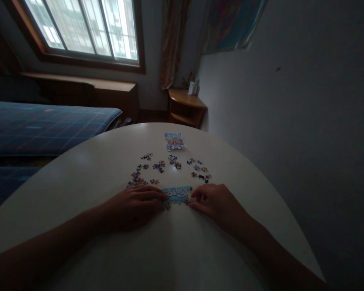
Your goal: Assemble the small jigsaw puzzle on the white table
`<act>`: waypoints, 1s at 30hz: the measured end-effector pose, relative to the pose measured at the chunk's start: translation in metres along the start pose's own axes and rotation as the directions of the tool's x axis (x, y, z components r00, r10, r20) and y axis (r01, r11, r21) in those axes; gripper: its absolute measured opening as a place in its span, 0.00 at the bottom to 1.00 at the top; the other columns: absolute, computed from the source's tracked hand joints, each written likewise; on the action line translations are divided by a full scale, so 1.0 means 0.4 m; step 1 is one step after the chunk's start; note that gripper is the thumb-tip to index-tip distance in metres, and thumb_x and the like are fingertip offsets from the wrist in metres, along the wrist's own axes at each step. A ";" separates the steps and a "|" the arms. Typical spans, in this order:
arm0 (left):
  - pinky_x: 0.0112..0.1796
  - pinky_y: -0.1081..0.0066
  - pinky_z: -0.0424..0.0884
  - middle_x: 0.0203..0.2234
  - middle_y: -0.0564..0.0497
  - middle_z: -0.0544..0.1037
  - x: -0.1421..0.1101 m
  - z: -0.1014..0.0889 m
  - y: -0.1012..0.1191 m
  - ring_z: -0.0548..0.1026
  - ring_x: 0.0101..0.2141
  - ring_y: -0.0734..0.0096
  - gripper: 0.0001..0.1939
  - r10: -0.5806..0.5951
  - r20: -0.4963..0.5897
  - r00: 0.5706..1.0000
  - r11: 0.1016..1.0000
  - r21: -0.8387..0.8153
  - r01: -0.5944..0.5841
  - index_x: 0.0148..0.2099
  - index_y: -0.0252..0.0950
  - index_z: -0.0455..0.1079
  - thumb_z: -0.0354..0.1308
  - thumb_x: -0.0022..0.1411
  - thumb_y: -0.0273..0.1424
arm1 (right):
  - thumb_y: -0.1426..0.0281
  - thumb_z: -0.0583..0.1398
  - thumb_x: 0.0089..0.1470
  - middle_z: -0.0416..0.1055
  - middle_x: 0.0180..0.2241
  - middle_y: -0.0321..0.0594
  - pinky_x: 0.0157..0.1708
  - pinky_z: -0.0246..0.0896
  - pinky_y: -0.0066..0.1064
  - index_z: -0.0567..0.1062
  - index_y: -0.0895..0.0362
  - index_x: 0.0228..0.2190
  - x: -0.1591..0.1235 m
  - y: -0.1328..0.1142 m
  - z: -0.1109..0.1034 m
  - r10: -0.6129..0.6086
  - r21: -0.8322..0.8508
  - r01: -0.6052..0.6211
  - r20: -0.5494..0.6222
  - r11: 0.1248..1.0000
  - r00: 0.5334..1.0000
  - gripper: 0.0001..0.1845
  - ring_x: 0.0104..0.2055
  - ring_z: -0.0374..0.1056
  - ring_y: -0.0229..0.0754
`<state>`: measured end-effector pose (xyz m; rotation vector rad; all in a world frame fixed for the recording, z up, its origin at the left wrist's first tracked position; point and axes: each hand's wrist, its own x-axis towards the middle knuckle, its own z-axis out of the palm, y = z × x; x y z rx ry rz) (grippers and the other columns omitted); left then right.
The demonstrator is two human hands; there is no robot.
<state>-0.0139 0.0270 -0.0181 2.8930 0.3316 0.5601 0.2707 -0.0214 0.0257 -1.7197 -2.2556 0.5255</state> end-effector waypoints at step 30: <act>0.54 0.60 0.71 0.53 0.45 0.76 0.003 -0.004 0.005 0.73 0.54 0.62 0.14 0.005 -0.037 0.999 0.999 -0.034 -0.006 0.52 0.39 0.70 0.52 0.66 0.24 | 0.73 0.63 0.54 0.76 0.29 0.37 0.30 0.61 0.27 0.77 0.56 0.37 -0.006 -0.002 -0.006 0.043 0.307 -0.058 0.056 0.950 0.997 0.07 0.30 0.71 0.37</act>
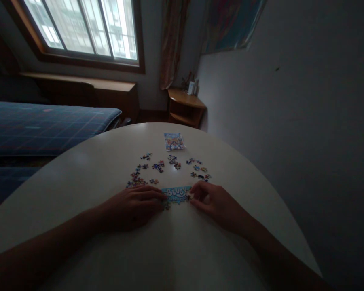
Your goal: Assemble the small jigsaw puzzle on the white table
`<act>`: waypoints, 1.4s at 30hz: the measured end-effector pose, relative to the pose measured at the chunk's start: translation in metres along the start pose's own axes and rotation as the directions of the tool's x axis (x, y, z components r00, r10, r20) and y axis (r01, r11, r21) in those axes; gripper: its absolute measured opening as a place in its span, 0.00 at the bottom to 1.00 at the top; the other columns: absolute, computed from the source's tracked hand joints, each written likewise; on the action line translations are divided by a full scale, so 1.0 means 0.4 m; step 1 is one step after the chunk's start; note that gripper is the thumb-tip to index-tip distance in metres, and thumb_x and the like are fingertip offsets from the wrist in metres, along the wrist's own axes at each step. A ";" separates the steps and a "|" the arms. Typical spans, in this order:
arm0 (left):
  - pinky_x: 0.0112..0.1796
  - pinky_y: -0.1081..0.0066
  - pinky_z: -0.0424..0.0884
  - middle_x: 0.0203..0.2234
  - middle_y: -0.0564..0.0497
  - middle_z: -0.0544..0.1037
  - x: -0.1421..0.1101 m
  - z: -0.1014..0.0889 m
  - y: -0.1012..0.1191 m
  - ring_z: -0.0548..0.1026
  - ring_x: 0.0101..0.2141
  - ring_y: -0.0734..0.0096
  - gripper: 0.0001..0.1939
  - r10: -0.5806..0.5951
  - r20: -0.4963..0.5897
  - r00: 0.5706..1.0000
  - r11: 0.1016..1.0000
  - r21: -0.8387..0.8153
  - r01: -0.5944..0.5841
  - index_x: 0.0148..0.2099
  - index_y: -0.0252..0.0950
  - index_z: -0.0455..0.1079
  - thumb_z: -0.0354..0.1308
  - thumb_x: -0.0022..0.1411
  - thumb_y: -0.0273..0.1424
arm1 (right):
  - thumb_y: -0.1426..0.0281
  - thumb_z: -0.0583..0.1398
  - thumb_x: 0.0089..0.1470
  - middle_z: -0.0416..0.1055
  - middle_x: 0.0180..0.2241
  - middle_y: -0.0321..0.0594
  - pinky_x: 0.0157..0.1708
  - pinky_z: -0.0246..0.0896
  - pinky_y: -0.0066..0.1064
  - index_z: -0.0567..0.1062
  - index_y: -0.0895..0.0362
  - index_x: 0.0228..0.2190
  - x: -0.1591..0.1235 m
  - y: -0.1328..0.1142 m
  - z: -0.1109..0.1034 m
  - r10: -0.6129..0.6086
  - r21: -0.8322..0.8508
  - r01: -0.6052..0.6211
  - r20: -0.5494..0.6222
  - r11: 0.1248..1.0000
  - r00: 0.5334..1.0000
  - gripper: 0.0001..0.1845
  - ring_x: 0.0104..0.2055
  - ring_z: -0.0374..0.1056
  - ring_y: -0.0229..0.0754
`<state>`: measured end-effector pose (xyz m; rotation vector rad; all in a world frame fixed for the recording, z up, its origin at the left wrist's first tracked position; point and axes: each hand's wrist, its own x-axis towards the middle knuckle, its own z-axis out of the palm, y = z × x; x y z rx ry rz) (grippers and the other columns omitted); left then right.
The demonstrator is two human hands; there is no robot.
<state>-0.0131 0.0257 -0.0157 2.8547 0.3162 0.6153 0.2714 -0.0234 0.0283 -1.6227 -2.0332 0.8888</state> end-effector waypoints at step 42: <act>0.53 0.59 0.72 0.53 0.45 0.76 0.005 -0.004 0.002 0.73 0.53 0.61 0.14 0.008 0.015 1.000 0.999 0.042 -0.008 0.51 0.37 0.69 0.51 0.65 0.24 | 0.69 0.66 0.54 0.76 0.33 0.37 0.39 0.62 0.32 0.81 0.52 0.33 0.022 0.025 0.057 -0.270 -0.216 0.260 -0.018 0.941 0.963 0.03 0.33 0.71 0.38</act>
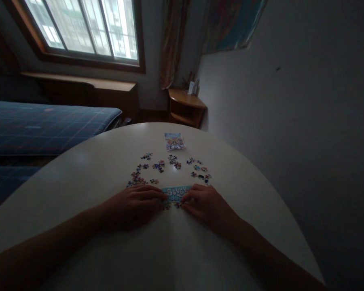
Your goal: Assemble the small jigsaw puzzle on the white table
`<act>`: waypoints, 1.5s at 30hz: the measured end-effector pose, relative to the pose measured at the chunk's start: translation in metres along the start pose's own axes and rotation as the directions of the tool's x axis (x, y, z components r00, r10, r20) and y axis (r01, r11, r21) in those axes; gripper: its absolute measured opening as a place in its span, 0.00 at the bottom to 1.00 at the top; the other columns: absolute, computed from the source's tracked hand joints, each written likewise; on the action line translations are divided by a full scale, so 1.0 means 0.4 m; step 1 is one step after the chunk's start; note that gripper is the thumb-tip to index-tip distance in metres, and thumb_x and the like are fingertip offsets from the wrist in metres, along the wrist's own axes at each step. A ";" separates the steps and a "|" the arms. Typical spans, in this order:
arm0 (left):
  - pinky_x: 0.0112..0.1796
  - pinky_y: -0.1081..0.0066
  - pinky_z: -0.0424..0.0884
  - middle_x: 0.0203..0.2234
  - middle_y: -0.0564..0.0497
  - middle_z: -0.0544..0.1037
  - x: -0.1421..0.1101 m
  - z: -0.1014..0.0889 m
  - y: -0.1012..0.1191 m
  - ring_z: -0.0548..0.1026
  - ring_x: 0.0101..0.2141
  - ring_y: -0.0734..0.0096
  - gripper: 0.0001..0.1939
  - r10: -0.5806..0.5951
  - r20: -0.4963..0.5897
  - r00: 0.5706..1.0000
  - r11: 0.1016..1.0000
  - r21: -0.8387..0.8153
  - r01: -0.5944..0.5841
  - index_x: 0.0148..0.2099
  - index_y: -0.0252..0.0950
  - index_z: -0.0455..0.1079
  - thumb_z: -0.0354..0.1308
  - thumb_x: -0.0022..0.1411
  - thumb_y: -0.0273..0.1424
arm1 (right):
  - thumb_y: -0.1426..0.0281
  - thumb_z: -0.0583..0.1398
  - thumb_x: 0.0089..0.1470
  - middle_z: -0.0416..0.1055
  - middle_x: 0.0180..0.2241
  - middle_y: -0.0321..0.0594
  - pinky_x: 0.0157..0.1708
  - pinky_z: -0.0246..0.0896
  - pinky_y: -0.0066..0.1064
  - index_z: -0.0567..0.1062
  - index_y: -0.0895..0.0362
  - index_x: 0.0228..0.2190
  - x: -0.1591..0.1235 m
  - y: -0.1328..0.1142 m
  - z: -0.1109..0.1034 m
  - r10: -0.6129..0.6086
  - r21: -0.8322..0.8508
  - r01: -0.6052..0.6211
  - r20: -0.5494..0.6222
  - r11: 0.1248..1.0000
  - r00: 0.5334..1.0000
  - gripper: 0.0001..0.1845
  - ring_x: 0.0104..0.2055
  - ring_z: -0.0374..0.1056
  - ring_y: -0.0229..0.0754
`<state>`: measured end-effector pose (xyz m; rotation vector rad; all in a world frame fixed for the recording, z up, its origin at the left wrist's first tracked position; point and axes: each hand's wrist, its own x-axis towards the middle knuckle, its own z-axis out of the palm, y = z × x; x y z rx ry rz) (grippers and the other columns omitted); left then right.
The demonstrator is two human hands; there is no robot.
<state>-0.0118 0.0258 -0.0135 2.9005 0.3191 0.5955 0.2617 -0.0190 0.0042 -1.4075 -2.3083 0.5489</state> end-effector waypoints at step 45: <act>0.57 0.60 0.69 0.55 0.46 0.74 -0.023 0.018 -0.019 0.71 0.56 0.62 0.15 -0.004 0.040 0.999 1.000 0.027 0.003 0.54 0.39 0.69 0.52 0.67 0.25 | 0.60 0.63 0.52 0.76 0.36 0.44 0.42 0.65 0.38 0.78 0.57 0.34 0.065 0.220 -0.052 0.378 0.041 -0.395 -0.392 0.918 0.839 0.13 0.38 0.71 0.46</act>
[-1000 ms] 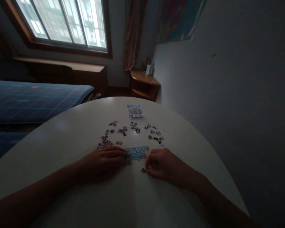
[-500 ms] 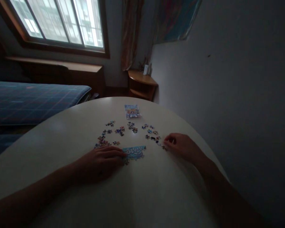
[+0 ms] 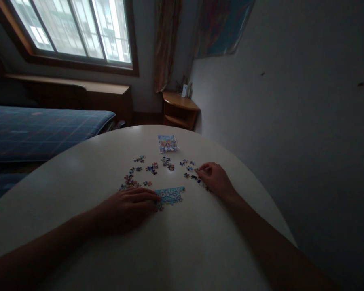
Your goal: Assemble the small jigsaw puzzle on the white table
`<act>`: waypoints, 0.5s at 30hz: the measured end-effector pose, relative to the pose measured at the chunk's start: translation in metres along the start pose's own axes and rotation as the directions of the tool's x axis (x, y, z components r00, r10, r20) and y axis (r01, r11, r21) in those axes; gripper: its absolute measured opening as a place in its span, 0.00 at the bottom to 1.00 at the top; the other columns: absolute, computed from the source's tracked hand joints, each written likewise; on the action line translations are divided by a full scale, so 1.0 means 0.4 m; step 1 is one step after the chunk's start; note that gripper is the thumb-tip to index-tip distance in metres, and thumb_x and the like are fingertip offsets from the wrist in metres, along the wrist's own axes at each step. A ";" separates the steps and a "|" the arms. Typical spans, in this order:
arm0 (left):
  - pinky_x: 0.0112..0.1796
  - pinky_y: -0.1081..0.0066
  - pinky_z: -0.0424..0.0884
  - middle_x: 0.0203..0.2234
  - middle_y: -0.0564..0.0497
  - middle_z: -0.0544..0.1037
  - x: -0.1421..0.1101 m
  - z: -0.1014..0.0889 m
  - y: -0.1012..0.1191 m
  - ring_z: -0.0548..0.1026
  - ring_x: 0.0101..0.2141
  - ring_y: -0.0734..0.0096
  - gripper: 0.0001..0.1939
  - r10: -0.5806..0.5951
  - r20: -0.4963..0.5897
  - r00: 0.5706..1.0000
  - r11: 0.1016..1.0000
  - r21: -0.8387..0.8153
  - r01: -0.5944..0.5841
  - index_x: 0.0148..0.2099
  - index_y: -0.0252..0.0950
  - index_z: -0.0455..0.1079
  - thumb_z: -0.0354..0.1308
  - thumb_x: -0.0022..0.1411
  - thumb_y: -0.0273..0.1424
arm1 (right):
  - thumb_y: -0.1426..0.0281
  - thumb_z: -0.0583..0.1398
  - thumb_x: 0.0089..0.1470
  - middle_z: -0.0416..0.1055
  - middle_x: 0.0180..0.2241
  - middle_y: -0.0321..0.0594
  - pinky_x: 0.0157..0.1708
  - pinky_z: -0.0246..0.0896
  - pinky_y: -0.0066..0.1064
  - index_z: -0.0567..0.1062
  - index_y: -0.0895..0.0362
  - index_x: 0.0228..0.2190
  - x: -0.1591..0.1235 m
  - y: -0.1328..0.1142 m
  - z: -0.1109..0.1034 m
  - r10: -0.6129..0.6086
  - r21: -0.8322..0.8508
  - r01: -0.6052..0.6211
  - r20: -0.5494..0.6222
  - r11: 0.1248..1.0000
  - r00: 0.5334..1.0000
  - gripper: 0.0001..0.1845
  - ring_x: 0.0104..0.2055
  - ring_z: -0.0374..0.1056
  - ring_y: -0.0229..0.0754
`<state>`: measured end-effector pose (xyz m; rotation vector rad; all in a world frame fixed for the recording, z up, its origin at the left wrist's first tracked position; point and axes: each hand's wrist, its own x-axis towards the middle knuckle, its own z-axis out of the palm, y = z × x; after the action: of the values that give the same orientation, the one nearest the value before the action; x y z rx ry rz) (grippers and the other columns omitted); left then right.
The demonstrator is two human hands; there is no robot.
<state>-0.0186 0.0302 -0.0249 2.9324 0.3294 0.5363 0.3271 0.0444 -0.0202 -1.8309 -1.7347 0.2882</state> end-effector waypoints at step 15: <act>0.56 0.60 0.70 0.54 0.46 0.75 0.010 -0.008 0.008 0.72 0.55 0.63 0.15 0.001 -0.032 0.999 1.000 -0.014 -0.001 0.53 0.39 0.70 0.51 0.66 0.24 | 0.64 0.61 0.56 0.80 0.40 0.42 0.46 0.66 0.39 0.81 0.54 0.40 -0.055 -0.074 -0.027 -0.059 0.323 0.023 0.102 0.946 0.993 0.13 0.42 0.75 0.44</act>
<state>-0.0154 0.0283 -0.0201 2.9136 0.3270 0.5834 0.3054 0.0196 -0.0003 -1.5650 -1.6818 0.6275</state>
